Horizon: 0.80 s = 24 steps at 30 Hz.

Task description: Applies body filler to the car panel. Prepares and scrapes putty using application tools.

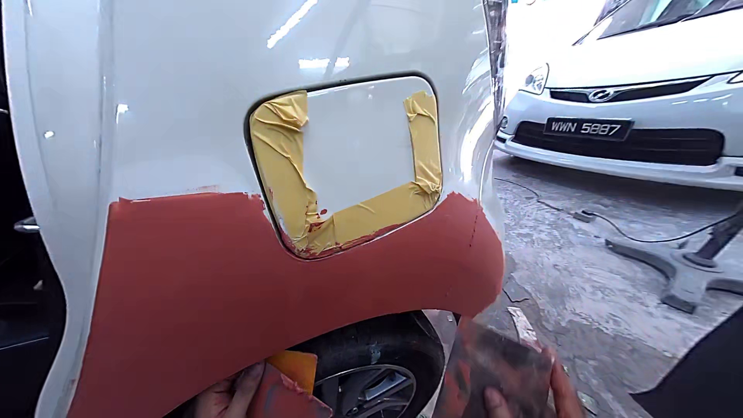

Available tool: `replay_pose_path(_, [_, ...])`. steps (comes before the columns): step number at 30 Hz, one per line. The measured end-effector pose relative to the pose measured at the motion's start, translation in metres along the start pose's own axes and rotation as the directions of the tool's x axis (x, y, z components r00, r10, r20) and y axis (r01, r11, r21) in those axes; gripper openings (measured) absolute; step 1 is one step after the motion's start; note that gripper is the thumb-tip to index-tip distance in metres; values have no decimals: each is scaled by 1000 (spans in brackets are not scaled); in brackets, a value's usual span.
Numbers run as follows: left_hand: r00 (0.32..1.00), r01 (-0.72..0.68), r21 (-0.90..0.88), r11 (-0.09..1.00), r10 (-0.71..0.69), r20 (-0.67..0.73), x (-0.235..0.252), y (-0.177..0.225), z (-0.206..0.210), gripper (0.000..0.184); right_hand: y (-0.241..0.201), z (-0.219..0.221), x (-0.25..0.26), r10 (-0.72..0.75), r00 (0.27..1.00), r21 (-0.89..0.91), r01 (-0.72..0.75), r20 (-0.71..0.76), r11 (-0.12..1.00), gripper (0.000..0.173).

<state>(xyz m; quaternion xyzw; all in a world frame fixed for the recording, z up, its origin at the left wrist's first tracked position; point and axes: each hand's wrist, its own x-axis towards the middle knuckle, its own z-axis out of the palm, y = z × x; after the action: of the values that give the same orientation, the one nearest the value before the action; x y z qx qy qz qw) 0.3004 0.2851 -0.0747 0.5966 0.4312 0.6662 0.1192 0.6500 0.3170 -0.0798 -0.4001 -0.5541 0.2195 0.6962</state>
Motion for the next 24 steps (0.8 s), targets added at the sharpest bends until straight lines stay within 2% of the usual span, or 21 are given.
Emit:
replay_pose_path(5, [999, -32, 13, 999, 32, 13, 0, -4, -2, 17, -69, 0, 87, 33, 997, 186, -44, 63, 982, 82])
replay_pose_path(10, [998, -56, -23, 998, 57, 27, 2, -7, -1, 17, -85, 17, 133, 4, 998, 225, -19, 65, 974, 80])
replay_pose_path(17, [998, -49, 0, 999, 49, 35, 1, -7, -4, 18, -86, 17, 157, 40, 980, 46, -49, 194, 998, 73])
replay_pose_path(21, [999, -37, -1, 999, 37, 11, -2, -5, -5, 15, -97, 21, 151, 55, 979, -45, -47, 197, 998, 71])
replay_pose_path(24, [999, -30, 12, 999, 30, -12, -2, -6, -4, 14, -108, 24, 144, 112, 975, -39, -107, 189, 994, 70])
